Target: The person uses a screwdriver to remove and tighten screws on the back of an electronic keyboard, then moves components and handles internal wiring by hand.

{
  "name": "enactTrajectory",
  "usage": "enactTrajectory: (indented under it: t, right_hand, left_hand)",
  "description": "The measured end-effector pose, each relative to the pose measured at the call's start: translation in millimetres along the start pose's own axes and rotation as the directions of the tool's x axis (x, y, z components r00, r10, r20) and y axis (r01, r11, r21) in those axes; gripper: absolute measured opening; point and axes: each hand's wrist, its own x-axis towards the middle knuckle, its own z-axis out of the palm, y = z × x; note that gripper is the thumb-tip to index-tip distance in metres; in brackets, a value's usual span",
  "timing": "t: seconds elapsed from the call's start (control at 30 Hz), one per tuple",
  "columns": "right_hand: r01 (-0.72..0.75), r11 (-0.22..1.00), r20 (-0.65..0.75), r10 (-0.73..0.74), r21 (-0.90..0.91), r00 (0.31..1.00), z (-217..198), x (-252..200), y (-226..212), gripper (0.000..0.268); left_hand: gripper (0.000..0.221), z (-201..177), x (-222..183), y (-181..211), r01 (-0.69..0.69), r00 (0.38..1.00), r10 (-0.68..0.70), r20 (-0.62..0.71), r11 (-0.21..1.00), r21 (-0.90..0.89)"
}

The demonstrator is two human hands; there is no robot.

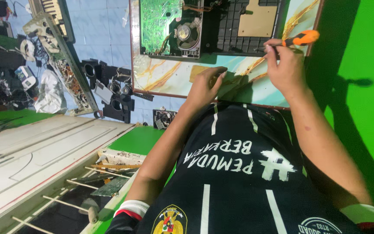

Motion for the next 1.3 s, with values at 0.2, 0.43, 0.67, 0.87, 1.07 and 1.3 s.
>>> enactTrajectory:
  t: [0.2,0.43,0.67,0.87,1.07,1.3]
  right_hand:
    - [-0.007,0.999,0.011,0.007,0.049,1.000,-10.3,-5.3,-10.6,0.014]
    - [-0.012,0.997,0.026,0.010,0.071,1.000,-16.1,-13.3,-28.0,0.013]
    - [-0.070,0.985,0.044,0.064,0.158,0.997,-16.1,-25.8,-46.2,0.013]
    - [-0.079,0.984,0.042,0.073,0.158,0.996,-17.0,-32.2,-44.7,0.013]
    - [-0.121,0.981,-0.007,0.124,0.153,0.992,-22.2,-35.8,-34.6,0.013]
    - [-0.180,0.973,-0.006,0.183,0.148,0.983,-25.3,-44.9,-24.5,0.012]
  left_hand:
    - [0.024,4.8,2.9,-6.1,-0.192,0.980,0.193,-0.053,0.981,0.012]
    - [0.034,22.3,21.4,-2.7,-0.230,0.972,0.233,-0.034,0.970,0.078]
    - [0.046,40.7,37.0,-5.8,-0.313,0.949,0.305,0.073,0.941,0.132]
    - [0.030,49.8,39.1,-9.1,-0.204,0.969,0.191,0.154,0.977,0.067]
    - [0.023,51.9,37.7,-15.2,-0.132,0.983,0.122,0.137,0.989,0.066]
    - [0.018,59.6,35.0,-26.3,-0.166,0.981,0.138,0.133,0.960,0.226]
